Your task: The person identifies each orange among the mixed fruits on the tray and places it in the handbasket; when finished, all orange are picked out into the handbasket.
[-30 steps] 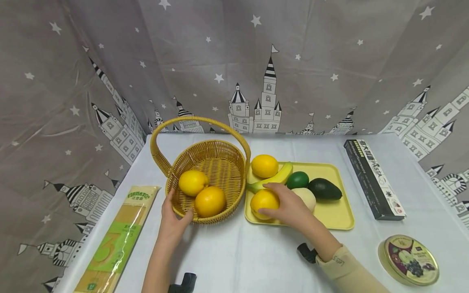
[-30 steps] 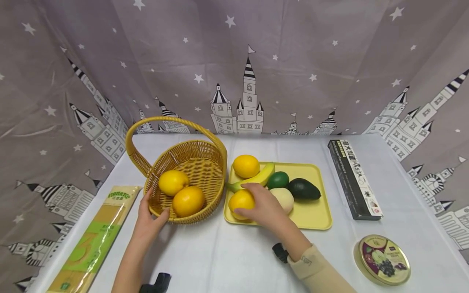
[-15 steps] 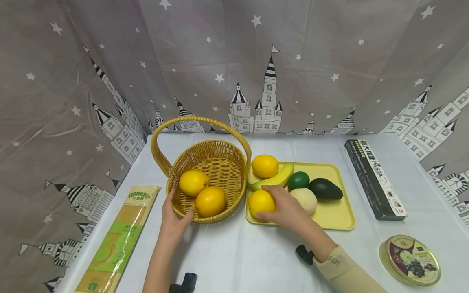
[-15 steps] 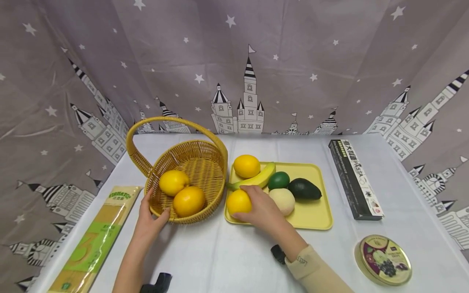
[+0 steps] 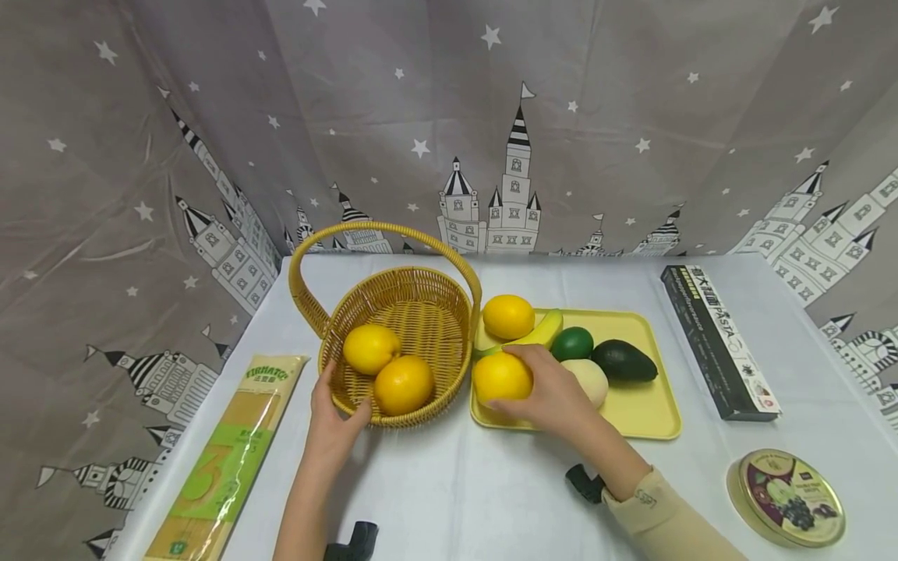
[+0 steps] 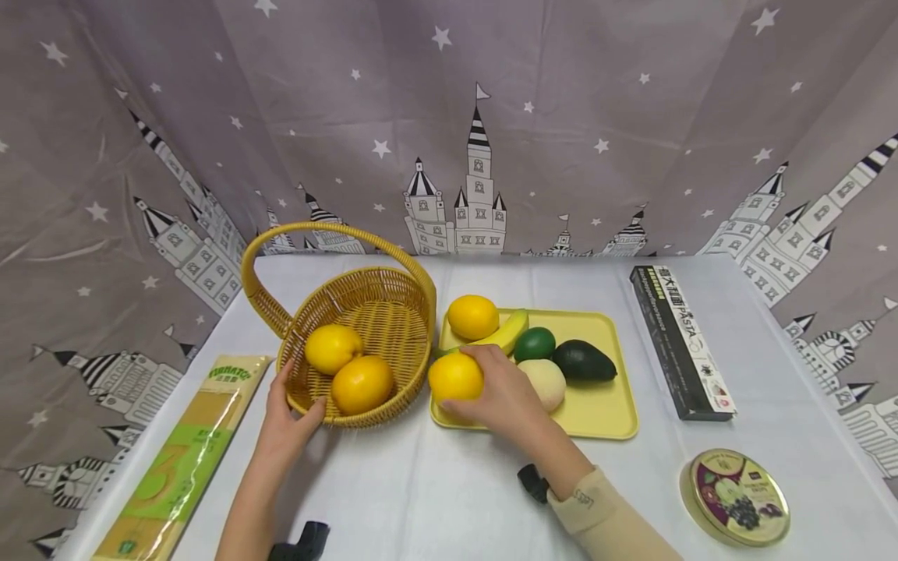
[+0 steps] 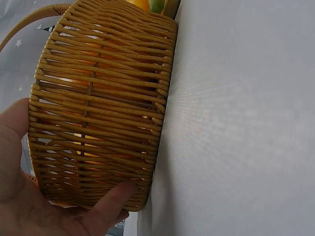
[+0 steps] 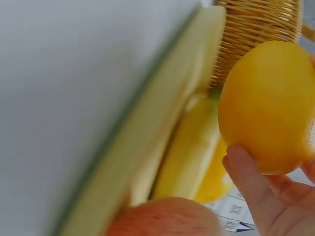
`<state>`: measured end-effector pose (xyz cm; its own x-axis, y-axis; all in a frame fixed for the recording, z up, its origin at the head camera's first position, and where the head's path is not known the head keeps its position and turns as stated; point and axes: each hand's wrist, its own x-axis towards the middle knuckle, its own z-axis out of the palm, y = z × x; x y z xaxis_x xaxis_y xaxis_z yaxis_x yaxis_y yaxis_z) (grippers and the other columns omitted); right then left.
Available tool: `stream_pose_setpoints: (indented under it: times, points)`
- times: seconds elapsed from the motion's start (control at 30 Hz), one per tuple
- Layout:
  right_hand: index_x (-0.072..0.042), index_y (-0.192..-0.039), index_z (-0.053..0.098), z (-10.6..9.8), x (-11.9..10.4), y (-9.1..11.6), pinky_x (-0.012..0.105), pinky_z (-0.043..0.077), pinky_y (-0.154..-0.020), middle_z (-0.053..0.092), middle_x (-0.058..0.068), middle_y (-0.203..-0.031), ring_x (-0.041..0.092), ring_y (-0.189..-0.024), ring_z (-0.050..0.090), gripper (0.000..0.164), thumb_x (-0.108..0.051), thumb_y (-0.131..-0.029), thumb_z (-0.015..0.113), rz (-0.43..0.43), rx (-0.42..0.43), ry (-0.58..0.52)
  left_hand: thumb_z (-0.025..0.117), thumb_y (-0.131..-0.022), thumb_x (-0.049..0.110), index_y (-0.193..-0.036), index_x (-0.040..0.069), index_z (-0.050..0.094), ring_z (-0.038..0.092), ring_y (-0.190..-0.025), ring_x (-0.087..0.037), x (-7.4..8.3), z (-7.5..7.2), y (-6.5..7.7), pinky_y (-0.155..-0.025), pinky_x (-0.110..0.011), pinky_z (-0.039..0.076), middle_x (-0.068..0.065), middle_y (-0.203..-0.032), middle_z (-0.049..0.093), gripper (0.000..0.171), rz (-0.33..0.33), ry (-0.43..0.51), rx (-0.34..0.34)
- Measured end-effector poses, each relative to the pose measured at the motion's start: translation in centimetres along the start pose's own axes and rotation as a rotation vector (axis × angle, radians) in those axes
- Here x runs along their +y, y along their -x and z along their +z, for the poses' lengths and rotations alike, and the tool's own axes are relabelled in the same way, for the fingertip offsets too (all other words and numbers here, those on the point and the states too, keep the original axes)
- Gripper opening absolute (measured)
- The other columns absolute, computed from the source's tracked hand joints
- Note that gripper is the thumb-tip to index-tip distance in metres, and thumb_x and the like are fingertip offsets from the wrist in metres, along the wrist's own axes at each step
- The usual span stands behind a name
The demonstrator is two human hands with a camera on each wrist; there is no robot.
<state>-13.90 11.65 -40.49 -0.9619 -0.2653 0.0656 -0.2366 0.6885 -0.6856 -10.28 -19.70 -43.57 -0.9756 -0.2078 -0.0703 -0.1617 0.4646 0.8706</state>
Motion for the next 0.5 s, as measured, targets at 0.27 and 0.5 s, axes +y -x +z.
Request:
stream_pose_setpoints:
  times: [0.27,0.5]
  points:
    - [-0.022,-0.135,0.053,-0.8,-2.6,-0.3,0.045,0.047,-0.092,0.053,-0.002,-0.129,0.020,-0.112,0.054,0.077,-0.045,-0.068,0.084,-0.061,0.029,-0.133,0.059,-0.090,0.015,-0.155,0.011,0.001,0.007,-0.143,-0.041,0.0,-0.1,-0.1,-0.112,-0.059,0.012,-0.022,-0.158,0.003,0.088,0.004,-0.009,-0.005]
    - [-0.023,-0.136,0.053,0.6,-5.2,-1.9,0.043,0.047,-0.093,0.052,-0.004,-0.133,0.017,-0.116,0.052,0.077,-0.050,-0.069,0.082,-0.146,0.027,-0.173,0.060,-0.089,0.014,-0.155,0.010,0.002,0.006,-0.143,-0.041,0.0,0.0,0.0,-0.113,-0.057,0.012,-0.022,-0.158,0.004,0.088,0.003,-0.003,-0.004]
